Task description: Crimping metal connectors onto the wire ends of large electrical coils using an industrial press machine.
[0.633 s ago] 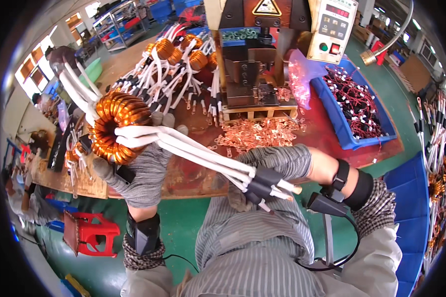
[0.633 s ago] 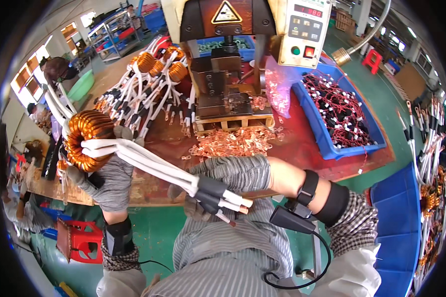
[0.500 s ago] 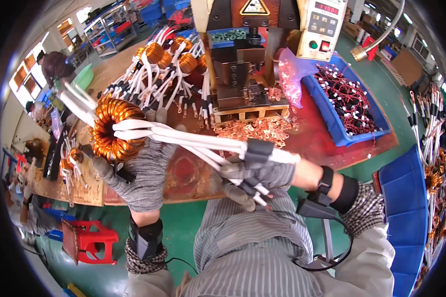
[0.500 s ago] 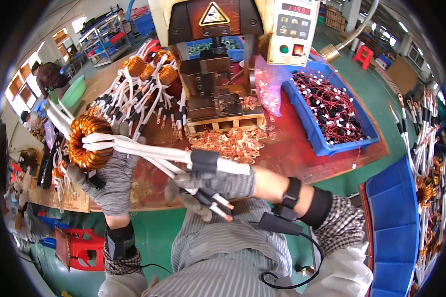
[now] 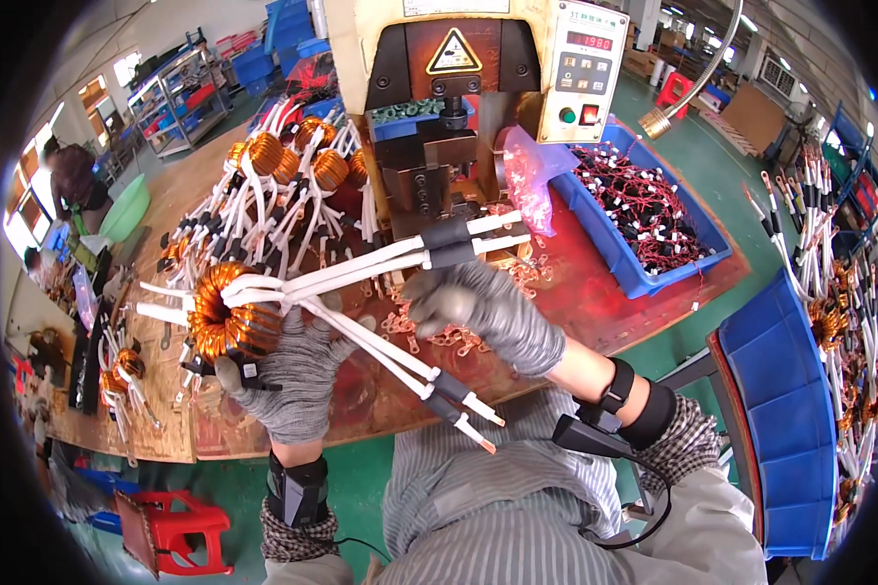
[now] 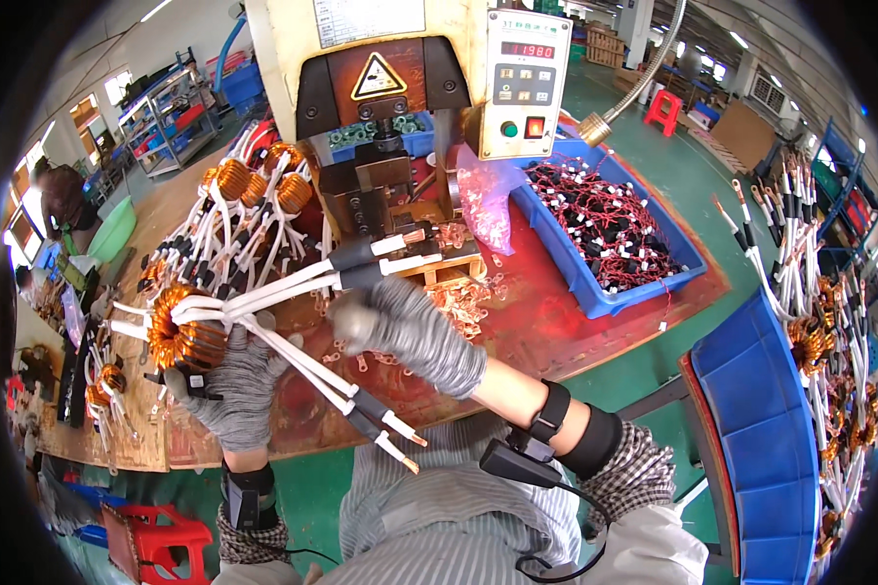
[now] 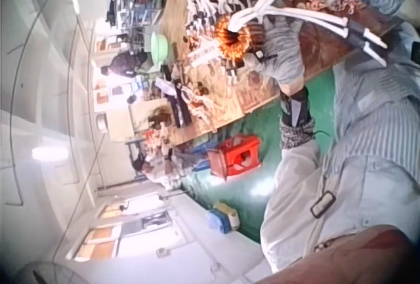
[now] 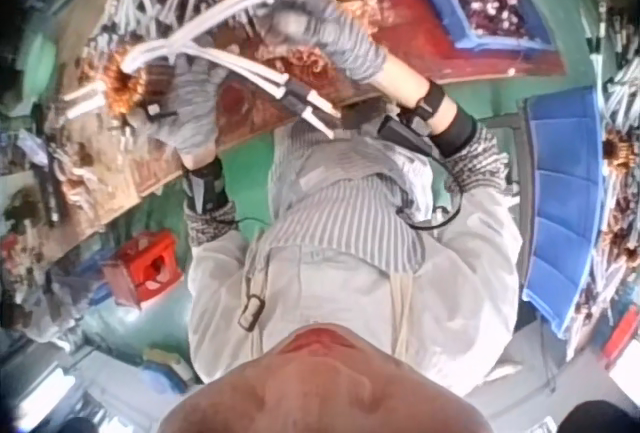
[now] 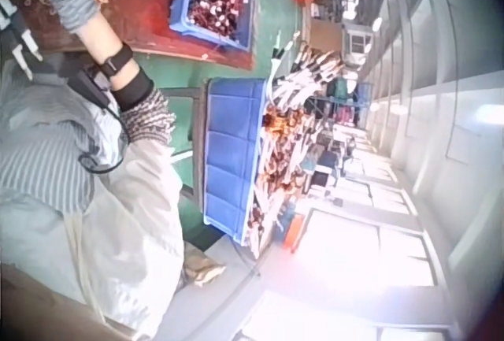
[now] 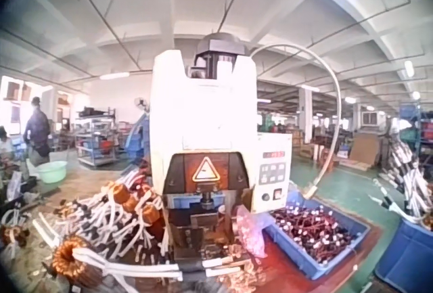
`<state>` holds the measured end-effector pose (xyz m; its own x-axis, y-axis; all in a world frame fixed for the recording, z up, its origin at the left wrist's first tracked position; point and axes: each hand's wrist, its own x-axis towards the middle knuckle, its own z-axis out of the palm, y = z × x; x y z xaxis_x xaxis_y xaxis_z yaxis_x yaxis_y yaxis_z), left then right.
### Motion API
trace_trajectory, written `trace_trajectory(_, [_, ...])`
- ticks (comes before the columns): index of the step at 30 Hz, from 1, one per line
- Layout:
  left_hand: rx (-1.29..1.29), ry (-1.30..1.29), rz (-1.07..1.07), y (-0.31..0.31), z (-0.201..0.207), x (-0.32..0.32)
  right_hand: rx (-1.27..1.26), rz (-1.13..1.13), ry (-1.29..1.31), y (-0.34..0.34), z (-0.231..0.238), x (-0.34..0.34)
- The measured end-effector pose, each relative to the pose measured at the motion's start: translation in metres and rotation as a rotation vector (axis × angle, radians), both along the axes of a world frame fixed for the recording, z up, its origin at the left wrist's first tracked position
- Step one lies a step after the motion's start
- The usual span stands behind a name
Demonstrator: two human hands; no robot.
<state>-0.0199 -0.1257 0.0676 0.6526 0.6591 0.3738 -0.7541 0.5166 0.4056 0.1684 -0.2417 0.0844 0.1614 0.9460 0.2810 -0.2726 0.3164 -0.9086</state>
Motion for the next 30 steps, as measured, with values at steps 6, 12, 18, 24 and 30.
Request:
trace_trajectory(6, [0.009, -0.025, -0.145, 0.013, -0.018, 0.021, 0.094, -0.260, 0.239, 0.014, 0.017, 0.023])
trace_trajectory(12, [0.263, -0.099, -0.233, 0.059, -0.047, 0.046, 0.066, 0.057, 0.623, 0.036, -0.023, 0.043])
trace_trajectory(18, [-0.136, -0.069, -0.123, 0.095, -0.068, 0.038, 0.061, -0.294, 0.100, 0.041, -0.021, 0.046])
trace_trajectory(24, [-0.221, -0.386, -0.206, 0.066, -0.053, 0.061, 0.022, -0.701, -0.250, 0.036, -0.033, 0.043])
trace_trajectory(30, [-0.122, -0.039, -0.074, 0.073, -0.051, 0.047, -0.028, -0.647, 0.242, 0.038, -0.038, 0.035])
